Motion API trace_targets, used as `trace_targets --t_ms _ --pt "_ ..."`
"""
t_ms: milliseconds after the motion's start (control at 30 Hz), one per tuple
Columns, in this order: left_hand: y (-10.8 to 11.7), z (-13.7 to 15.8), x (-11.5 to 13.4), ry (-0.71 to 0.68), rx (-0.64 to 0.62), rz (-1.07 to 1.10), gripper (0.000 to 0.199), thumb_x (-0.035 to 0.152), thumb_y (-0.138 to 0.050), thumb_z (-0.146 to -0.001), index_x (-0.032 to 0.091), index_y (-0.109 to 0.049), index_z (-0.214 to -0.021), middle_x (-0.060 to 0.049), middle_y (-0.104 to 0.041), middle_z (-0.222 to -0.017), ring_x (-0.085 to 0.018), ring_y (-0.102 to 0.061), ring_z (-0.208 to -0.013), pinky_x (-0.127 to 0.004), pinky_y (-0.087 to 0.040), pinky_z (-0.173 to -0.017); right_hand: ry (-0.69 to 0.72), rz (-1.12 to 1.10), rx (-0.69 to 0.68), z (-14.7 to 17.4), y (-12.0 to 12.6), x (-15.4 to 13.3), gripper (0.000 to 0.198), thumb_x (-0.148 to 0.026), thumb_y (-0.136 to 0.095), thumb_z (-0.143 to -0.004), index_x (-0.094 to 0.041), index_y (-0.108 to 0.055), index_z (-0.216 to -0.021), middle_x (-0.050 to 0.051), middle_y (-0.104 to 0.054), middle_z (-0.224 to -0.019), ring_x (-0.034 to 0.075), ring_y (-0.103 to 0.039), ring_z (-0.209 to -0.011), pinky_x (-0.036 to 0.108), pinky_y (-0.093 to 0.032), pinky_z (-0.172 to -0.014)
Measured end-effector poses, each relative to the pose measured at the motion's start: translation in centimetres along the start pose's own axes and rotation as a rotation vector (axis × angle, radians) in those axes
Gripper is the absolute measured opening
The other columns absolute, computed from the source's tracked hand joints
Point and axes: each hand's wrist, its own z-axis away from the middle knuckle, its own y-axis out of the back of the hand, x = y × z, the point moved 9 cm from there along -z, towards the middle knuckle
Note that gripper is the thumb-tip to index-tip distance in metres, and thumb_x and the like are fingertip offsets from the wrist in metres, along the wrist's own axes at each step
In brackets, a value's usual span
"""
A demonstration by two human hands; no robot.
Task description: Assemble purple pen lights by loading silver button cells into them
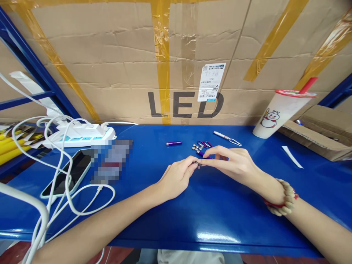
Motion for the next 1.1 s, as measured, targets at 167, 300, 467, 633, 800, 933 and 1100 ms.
trace_targets --t_ms 167,300,467,633,800,933,1100 --pt "-0.3 0.1 -0.1 -0.014 -0.041 0.027 0.024 0.028 -0.027 -0.093 0.019 -0.050 -0.096 0.002 -0.052 -0.074 -0.008 -0.046 -0.064 -0.020 -0.034 -0.064 -0.020 -0.081 0.010 0.1 -0.1 0.3 0.030 -0.011 -0.046 -0.086 -0.029 -0.062 -0.103 -0.001 -0.055 -0.099 -0.001 -0.044 -0.063 0.013 -0.033 -0.056" --pt "-0.6 0.3 -0.3 0.010 -0.081 0.041 0.023 0.032 -0.029 -0.093 0.018 -0.048 -0.097 0.003 -0.051 -0.069 -0.009 -0.046 -0.061 -0.021 -0.034 -0.062 -0.091 -0.253 0.028 -0.1 -0.3 0.9 0.019 -0.020 -0.050 -0.085 -0.026 -0.068 -0.091 0.002 -0.055 -0.099 0.000 -0.046 -0.063 0.013 -0.035 -0.055" --pt "-0.7 0.4 0.0 -0.007 -0.104 0.064 0.018 0.031 -0.033 -0.091 0.017 -0.045 -0.096 0.001 -0.055 -0.079 -0.009 -0.050 -0.068 -0.021 -0.036 -0.064 -0.200 -0.457 0.028 -0.6 -0.9 1.5 0.016 -0.031 -0.057 -0.080 -0.022 -0.070 -0.077 0.003 -0.055 -0.088 0.001 -0.049 -0.062 0.013 -0.039 -0.055" --pt "-0.6 0.4 0.1 -0.046 -0.068 0.096 0.014 0.029 -0.039 -0.090 0.017 -0.044 -0.089 0.001 -0.059 -0.087 -0.009 -0.055 -0.076 -0.019 -0.038 -0.067 -0.375 -0.551 -0.009 -0.5 -1.8 2.4 0.021 -0.040 -0.064 -0.072 -0.020 -0.070 -0.068 0.003 -0.054 -0.078 0.004 -0.051 -0.066 0.014 -0.041 -0.057" --pt "-0.1 0.4 0.1 -0.086 0.013 0.122 0.011 0.026 -0.044 -0.088 0.016 -0.043 -0.084 0.002 -0.060 -0.086 -0.008 -0.056 -0.074 -0.017 -0.039 -0.066 -0.508 -0.611 -0.029 -0.1 -2.7 2.7 0.025 -0.041 -0.066 -0.070 -0.017 -0.069 -0.066 0.004 -0.054 -0.075 0.004 -0.049 -0.062 0.015 -0.039 -0.053" --pt "0.4 0.4 0.0 -0.082 0.075 0.100 0.012 0.026 -0.046 -0.087 0.015 -0.044 -0.082 0.001 -0.060 -0.085 -0.009 -0.057 -0.076 -0.018 -0.041 -0.069 -0.601 -0.697 -0.051 0.1 -3.4 2.9 0.027 -0.041 -0.067 -0.069 -0.014 -0.068 -0.065 0.005 -0.054 -0.075 0.003 -0.046 -0.057 0.014 -0.038 -0.049" --pt "0.8 0.5 -0.1 -0.038 0.144 -0.032 0.013 0.027 -0.045 -0.088 0.018 -0.051 -0.095 0.000 -0.059 -0.092 -0.011 -0.054 -0.084 -0.022 -0.041 -0.075 -0.645 -0.787 -0.021 0.2 -3.9 3.4 0.028 -0.041 -0.068 -0.067 -0.013 -0.068 -0.066 0.005 -0.053 -0.072 0.004 -0.047 -0.060 0.013 -0.039 -0.048"
